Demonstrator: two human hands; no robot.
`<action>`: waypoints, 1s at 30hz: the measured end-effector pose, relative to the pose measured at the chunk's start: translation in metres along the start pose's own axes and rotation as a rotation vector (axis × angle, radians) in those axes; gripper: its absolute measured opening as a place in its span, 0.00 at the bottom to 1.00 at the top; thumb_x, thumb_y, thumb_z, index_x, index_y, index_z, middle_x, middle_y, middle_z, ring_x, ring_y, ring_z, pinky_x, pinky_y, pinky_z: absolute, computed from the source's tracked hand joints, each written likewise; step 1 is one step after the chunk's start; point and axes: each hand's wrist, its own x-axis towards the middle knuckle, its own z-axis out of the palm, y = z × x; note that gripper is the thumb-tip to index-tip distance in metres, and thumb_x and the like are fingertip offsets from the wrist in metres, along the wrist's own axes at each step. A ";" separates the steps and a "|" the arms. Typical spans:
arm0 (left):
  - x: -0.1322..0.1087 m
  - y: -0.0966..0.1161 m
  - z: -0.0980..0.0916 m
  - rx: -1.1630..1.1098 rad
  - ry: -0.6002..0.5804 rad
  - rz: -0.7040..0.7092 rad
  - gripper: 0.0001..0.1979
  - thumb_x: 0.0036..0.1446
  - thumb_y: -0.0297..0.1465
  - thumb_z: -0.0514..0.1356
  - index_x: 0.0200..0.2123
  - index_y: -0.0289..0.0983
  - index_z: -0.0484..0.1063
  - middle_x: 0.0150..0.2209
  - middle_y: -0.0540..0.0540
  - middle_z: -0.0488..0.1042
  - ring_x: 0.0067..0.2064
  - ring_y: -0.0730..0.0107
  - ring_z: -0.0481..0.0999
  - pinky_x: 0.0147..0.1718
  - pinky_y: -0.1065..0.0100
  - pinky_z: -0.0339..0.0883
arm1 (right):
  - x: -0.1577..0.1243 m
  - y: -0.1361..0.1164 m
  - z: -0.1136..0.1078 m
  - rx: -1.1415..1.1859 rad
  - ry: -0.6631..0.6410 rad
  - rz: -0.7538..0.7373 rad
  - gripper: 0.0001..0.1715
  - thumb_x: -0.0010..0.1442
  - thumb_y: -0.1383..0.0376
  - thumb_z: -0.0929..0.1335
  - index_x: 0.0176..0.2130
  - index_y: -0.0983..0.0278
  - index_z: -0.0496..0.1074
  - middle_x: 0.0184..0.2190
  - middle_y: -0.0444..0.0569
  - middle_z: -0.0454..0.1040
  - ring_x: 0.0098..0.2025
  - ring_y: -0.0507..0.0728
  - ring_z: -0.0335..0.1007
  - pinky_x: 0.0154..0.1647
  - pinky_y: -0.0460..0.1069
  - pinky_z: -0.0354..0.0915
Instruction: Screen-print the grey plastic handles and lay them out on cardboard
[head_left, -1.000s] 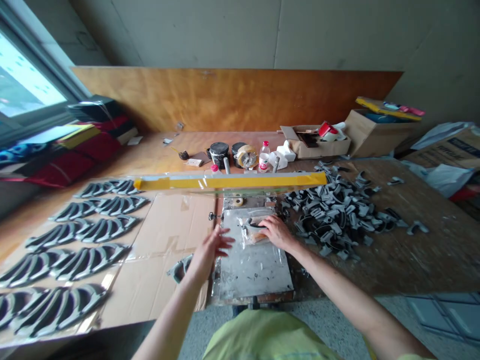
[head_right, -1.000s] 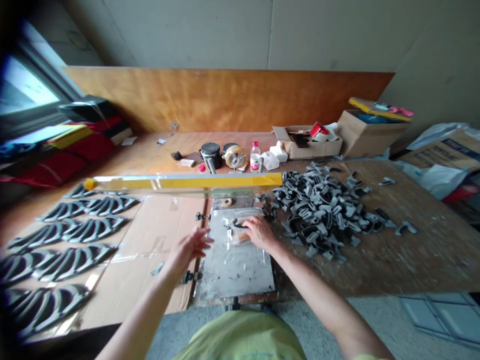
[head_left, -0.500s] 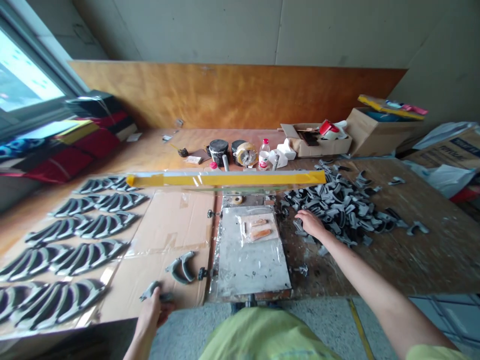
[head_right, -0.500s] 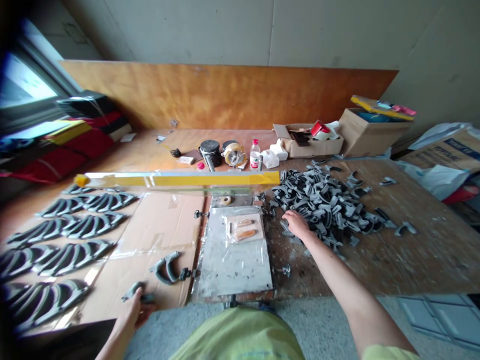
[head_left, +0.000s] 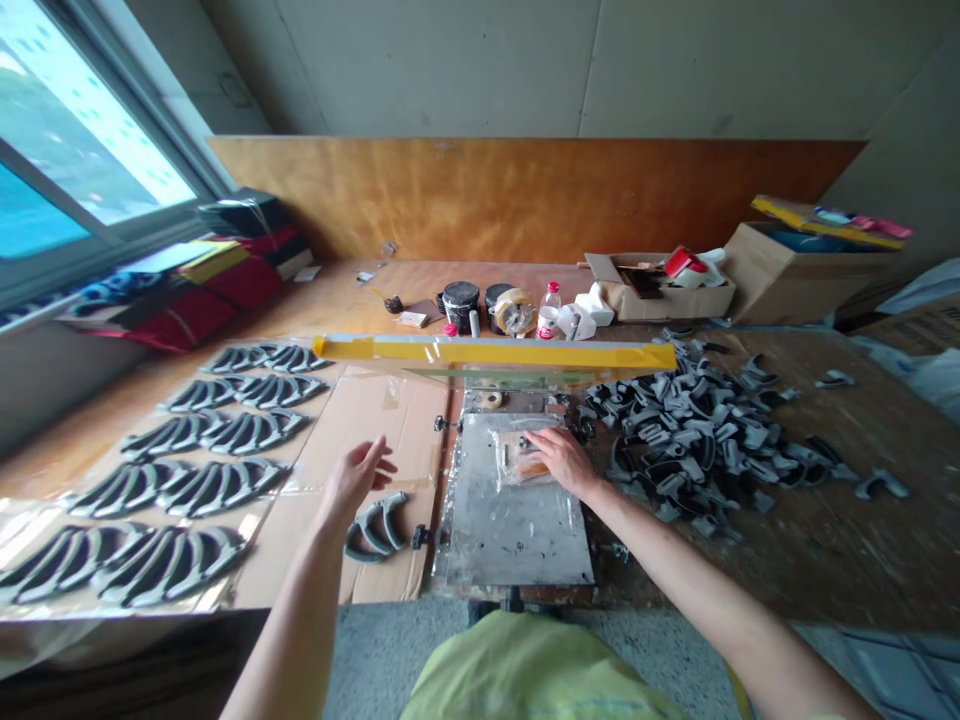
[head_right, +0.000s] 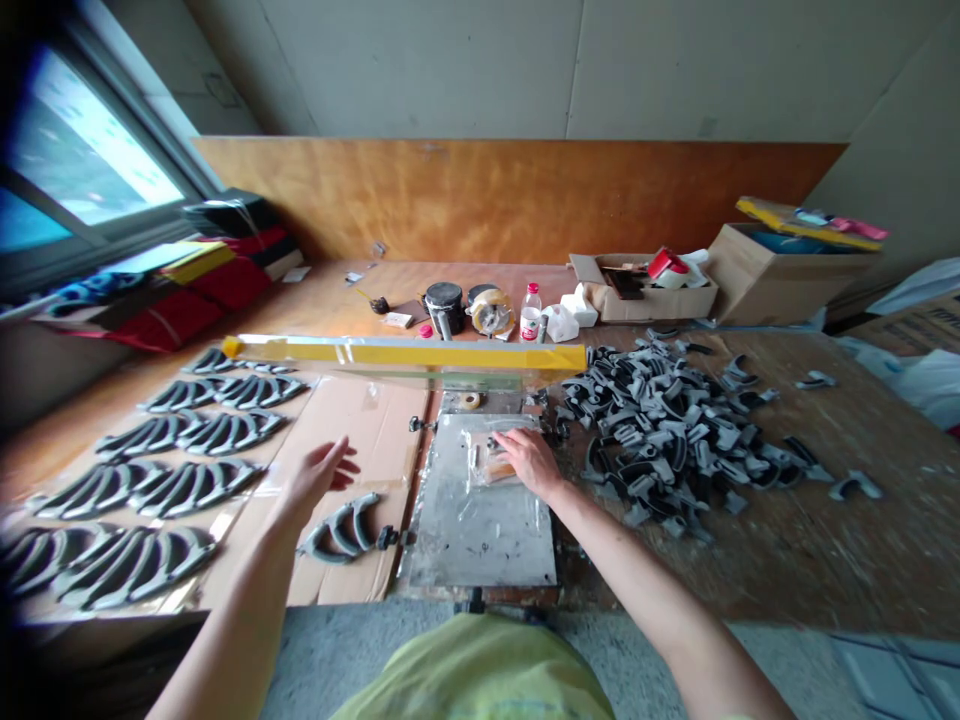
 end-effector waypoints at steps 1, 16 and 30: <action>0.001 0.026 0.008 -0.076 -0.002 0.070 0.28 0.45 0.57 0.62 0.32 0.35 0.72 0.22 0.46 0.76 0.21 0.70 0.73 0.21 0.71 0.66 | 0.005 -0.008 0.005 -0.001 -0.005 -0.042 0.23 0.63 0.66 0.68 0.58 0.60 0.70 0.44 0.50 0.76 0.45 0.58 0.68 0.50 0.53 0.64; -0.005 0.129 0.051 -0.491 0.162 0.381 0.15 0.52 0.42 0.58 0.21 0.38 0.65 0.17 0.52 0.69 0.18 0.77 0.66 0.19 0.75 0.62 | 0.001 -0.020 0.023 0.091 -0.079 -0.177 0.12 0.63 0.66 0.69 0.45 0.56 0.79 0.35 0.46 0.76 0.41 0.56 0.65 0.45 0.50 0.62; -0.020 0.109 0.038 -0.387 0.030 0.358 0.17 0.56 0.45 0.59 0.30 0.36 0.71 0.22 0.50 0.73 0.23 0.74 0.70 0.24 0.73 0.66 | -0.017 -0.026 0.025 0.049 -0.067 -0.108 0.27 0.64 0.74 0.60 0.58 0.62 0.70 0.56 0.53 0.73 0.59 0.61 0.64 0.64 0.63 0.56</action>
